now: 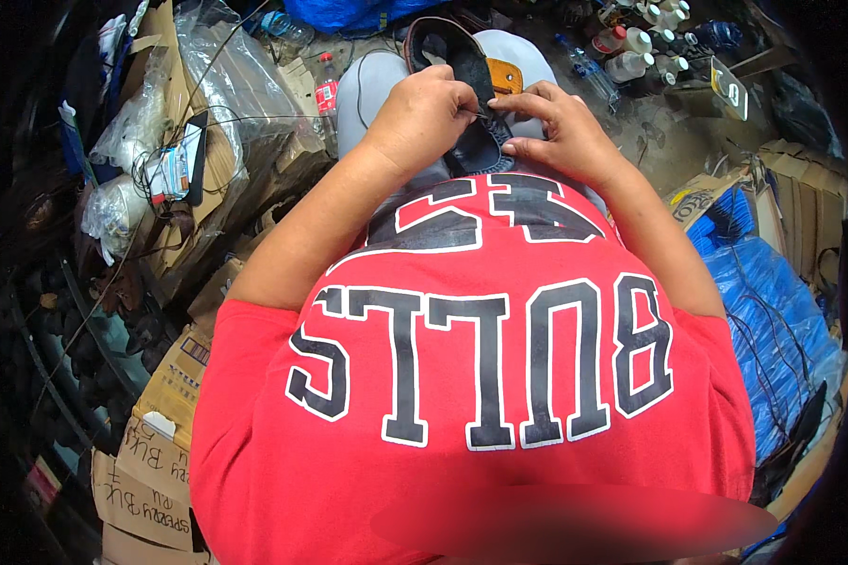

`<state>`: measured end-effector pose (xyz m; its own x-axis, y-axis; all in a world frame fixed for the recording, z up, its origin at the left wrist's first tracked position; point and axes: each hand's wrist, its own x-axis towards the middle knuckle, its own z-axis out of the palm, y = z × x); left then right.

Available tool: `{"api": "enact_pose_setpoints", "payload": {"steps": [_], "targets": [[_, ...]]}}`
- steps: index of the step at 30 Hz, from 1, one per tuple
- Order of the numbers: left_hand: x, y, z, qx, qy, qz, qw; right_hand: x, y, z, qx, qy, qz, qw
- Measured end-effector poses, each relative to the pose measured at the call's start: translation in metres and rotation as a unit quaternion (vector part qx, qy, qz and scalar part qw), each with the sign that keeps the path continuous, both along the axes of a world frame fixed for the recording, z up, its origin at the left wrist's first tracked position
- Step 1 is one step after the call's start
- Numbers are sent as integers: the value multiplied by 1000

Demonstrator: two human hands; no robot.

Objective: Hand-sewing a leather shoe upper using a needle and thread in a workshop.

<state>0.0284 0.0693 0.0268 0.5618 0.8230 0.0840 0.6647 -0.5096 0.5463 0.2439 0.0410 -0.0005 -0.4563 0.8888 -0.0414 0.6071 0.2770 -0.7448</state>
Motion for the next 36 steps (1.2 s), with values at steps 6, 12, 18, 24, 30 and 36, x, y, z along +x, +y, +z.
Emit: {"api": "enact_pose_setpoints", "payload": {"steps": [6, 12, 18, 24, 30, 36], "targets": [[2, -1, 5, -19, -11, 1, 1000, 0, -1, 1, -13, -1, -6, 1000], [4, -1, 0, -17, 8, 0, 1000, 0, 0, 2, -13, -4, -2, 1000], [3, 1, 1, -15, 2, -4, 1000, 2, 0, -4, -1, 5, 1, 1000], [2, 1, 0, -16, -3, -4, 1000, 1, -1, -2, 3, 2, -1, 1000], [6, 0, -1, -15, 14, -2, 1000, 1, -1, -6, 1, 4, -2, 1000], [15, -3, -5, 21, 29, -21, 999, 1, 0, -1, -20, -9, -1, 1000]]}}
